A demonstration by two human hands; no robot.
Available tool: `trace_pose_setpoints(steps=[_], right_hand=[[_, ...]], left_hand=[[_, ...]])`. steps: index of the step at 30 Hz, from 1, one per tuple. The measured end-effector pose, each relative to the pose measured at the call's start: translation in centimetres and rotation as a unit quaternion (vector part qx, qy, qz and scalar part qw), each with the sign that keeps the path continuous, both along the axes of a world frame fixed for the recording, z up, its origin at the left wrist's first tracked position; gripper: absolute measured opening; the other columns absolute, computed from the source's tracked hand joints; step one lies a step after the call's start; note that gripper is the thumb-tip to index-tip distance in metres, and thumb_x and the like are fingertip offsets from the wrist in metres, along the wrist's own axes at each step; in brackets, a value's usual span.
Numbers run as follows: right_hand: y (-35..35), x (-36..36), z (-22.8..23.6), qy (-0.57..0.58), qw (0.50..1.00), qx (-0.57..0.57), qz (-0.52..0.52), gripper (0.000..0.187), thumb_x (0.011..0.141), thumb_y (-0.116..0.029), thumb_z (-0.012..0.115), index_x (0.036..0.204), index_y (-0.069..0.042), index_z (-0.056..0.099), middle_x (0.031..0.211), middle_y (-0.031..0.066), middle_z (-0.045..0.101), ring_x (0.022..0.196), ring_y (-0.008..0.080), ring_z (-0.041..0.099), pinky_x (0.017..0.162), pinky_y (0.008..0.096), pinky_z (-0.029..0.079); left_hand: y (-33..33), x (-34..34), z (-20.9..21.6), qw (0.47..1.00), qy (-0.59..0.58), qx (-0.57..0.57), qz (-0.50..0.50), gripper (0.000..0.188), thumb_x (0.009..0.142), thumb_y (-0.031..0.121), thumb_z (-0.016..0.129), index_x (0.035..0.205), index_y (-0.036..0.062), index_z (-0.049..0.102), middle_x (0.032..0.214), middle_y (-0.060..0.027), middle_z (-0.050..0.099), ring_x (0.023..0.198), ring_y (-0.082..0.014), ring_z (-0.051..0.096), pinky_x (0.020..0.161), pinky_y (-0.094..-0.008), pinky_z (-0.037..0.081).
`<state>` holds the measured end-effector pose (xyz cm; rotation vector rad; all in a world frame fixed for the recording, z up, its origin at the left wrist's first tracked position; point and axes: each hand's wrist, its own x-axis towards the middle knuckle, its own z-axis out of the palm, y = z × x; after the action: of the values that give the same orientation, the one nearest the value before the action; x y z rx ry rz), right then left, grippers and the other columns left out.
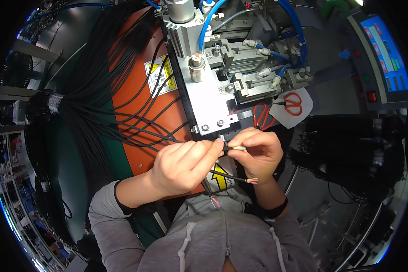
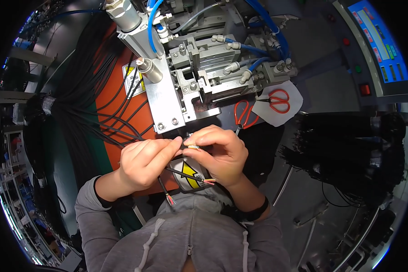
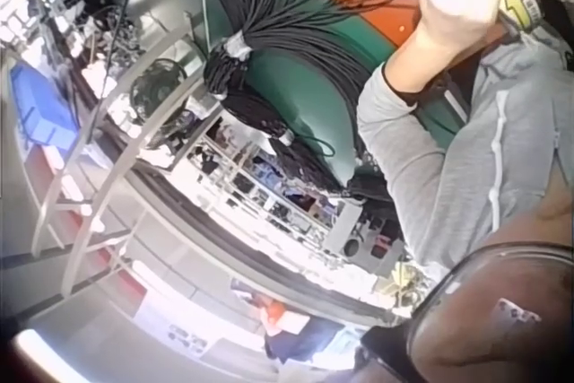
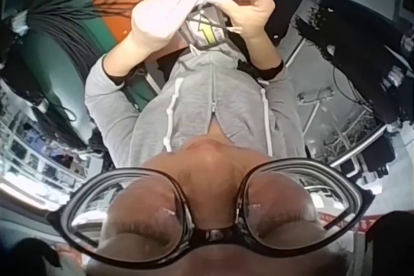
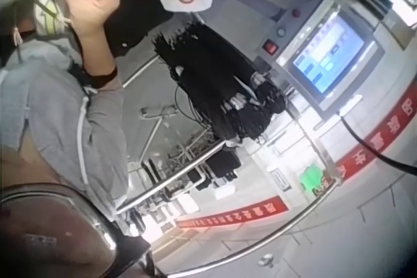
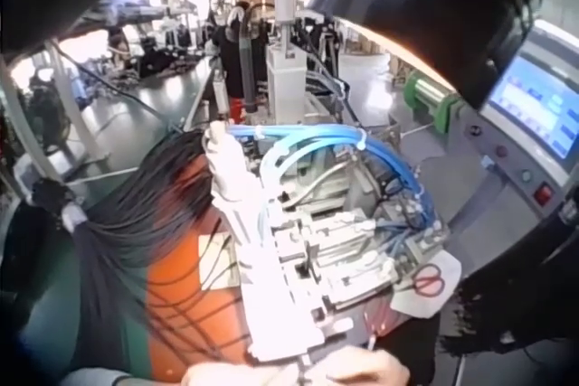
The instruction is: The person gathers a bundle of cables, separates a single cable, and inserts the wire ends into a crimping machine. After repeating this for several cables, they hang the bundle on a metal rack and retrieve a new bundle to continue the task.
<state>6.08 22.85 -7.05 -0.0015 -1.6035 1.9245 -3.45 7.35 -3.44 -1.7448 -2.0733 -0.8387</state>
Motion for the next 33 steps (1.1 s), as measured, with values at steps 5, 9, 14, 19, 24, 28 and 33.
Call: trace_pose_setpoints(steps=[5,9,14,19,24,28,33], right_hand=[[-2.0,-0.8,0.4,-0.059,0.987,-0.146,-0.045,0.011,0.076,0.002,0.073,0.083,0.002,0.065,0.085,0.0104,0.065,0.077,0.0201,0.062,0.069,0.0297,0.048],[0.0,-0.6,0.3,0.008,0.956,0.279,-0.085,0.009,0.077,0.002,0.072,0.081,0.002,0.064,0.084,0.0095,0.064,0.077,0.0182,0.061,0.070,0.0272,0.048],[0.4,-0.7,0.4,-0.088,0.995,0.038,-0.007,0.012,0.073,0.004,0.074,0.079,0.001,0.063,0.080,0.0095,0.064,0.074,0.0178,0.060,0.068,0.0265,0.047],[0.9,0.0,1.2,-0.094,0.967,0.223,-0.077,0.016,0.069,0.005,0.076,0.078,0.000,0.064,0.077,0.0086,0.063,0.071,0.0171,0.059,0.066,0.0270,0.047],[1.5,0.2,1.7,-0.157,0.958,0.236,-0.033,0.016,0.069,0.005,0.076,0.076,0.000,0.063,0.075,0.0074,0.062,0.070,0.0161,0.058,0.065,0.0258,0.046],[1.2,0.0,1.7,-0.112,0.923,0.357,-0.084,0.016,0.070,0.004,0.076,0.075,-0.001,0.061,0.074,0.0070,0.061,0.069,0.0144,0.057,0.063,0.0250,0.045],[2.5,0.5,1.8,-0.231,0.952,0.190,0.057,0.012,0.076,0.001,0.072,0.077,-0.001,0.061,0.080,0.0060,0.060,0.071,0.0105,0.054,0.063,0.0246,0.043]], left_hand=[[0.2,0.3,-0.5,0.997,-0.059,0.037,0.023,0.021,0.073,0.005,0.075,0.091,-0.0015,0.069,0.075,-0.0070,0.062,0.055,-0.0165,0.059,0.044,-0.0268,0.045],[0.3,0.5,-0.8,0.996,-0.063,0.057,0.019,0.018,0.072,0.003,0.075,0.088,-0.0014,0.067,0.070,-0.0065,0.060,0.053,-0.0164,0.058,0.043,-0.0271,0.044],[0.2,0.6,-1.2,0.998,-0.049,0.030,0.022,0.017,0.072,0.002,0.074,0.086,-0.0011,0.066,0.067,-0.0048,0.055,0.051,-0.0155,0.055,0.042,-0.0279,0.041],[0.4,0.8,-0.6,0.999,-0.012,-0.020,0.033,0.018,0.070,0.002,0.071,0.087,-0.0008,0.065,0.065,-0.0029,0.046,0.051,-0.0143,0.050,0.041,-0.0280,0.038],[0.5,1.0,-0.7,0.999,0.015,-0.025,0.028,0.019,0.069,0.004,0.067,0.088,-0.0004,0.065,0.066,-0.0025,0.042,0.052,-0.0137,0.048,0.042,-0.0274,0.035],[0.5,1.0,-0.6,0.997,0.024,-0.058,0.039,0.020,0.070,0.006,0.065,0.089,0.0004,0.065,0.067,-0.0024,0.044,0.054,-0.0129,0.049,0.043,-0.0267,0.035],[0.5,0.8,-0.8,0.997,0.048,-0.046,0.032,0.021,0.070,0.008,0.065,0.090,0.0021,0.066,0.071,-0.0012,0.049,0.055,-0.0118,0.050,0.044,-0.0253,0.036]])
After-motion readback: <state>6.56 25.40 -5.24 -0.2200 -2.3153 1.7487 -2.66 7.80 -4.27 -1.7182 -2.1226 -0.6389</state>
